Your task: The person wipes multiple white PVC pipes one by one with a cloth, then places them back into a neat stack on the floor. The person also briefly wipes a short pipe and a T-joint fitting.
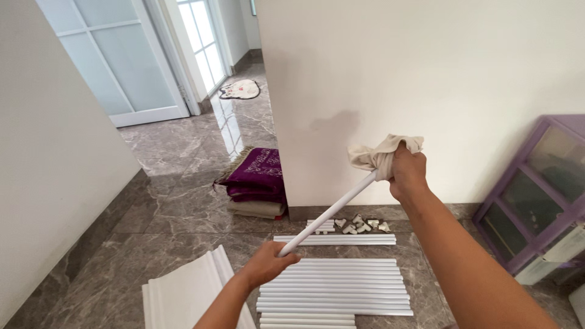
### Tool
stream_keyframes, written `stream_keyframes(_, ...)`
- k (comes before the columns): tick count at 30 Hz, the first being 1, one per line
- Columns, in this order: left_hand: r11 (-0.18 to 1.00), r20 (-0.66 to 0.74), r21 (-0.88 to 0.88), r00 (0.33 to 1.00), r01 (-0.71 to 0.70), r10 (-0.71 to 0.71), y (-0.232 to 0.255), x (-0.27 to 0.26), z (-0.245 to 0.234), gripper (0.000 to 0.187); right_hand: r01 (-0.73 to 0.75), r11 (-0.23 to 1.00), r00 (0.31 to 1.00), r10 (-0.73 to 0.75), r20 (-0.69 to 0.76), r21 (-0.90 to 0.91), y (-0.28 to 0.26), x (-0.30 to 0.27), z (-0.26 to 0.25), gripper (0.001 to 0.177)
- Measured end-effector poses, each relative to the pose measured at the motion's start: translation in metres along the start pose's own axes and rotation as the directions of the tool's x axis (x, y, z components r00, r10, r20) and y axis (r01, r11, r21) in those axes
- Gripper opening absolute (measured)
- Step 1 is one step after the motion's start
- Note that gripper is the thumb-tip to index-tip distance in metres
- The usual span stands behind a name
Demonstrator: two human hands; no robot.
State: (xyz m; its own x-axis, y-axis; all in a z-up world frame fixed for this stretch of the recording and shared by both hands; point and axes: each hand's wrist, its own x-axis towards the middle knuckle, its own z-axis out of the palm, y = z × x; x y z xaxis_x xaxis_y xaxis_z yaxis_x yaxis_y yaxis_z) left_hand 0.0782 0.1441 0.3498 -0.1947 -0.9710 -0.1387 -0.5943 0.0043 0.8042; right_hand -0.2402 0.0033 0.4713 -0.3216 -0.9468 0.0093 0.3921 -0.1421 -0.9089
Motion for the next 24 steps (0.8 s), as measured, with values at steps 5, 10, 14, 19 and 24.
stream_keyframes(5, 0.989, 0.067, -0.059, 0.989, 0.136, -0.132, -0.001, 0.011, 0.002, 0.032, 0.085, 0.996, 0.996, -0.086, -0.025, -0.038, 0.011, 0.002, 0.01, 0.031)
stream_keyframes(10, 0.95, -0.007, -0.307, 0.999, 0.048, -0.052, 0.032, 0.015, 0.023, 0.031, 0.368, 0.888, 0.894, -0.256, 0.367, -0.277, 0.084, -0.081, 0.059, 0.025)
stream_keyframes(14, 0.921, -0.028, -0.389, 1.0, 0.001, -0.013, 0.048, 0.015, 0.014, 0.036, 0.572, 0.665, 0.79, -0.29, 0.54, -0.48, 0.115, -0.111, 0.079, 0.031)
stream_keyframes(19, 0.829, -0.17, -0.543, 0.984, -0.135, 0.049, 0.041, 0.013, -0.033, 0.037, 0.671, 0.278, 0.715, 0.003, 0.699, -0.687, 0.095, -0.109, 0.068, 0.031)
stream_keyframes(24, 0.521, -0.395, -0.804, 0.913, -0.286, -0.108, 0.03, 0.022, -0.038, 0.026, 0.852, 0.024, 0.521, 0.067, 0.851, -0.523, 0.106, -0.131, 0.067, 0.034)
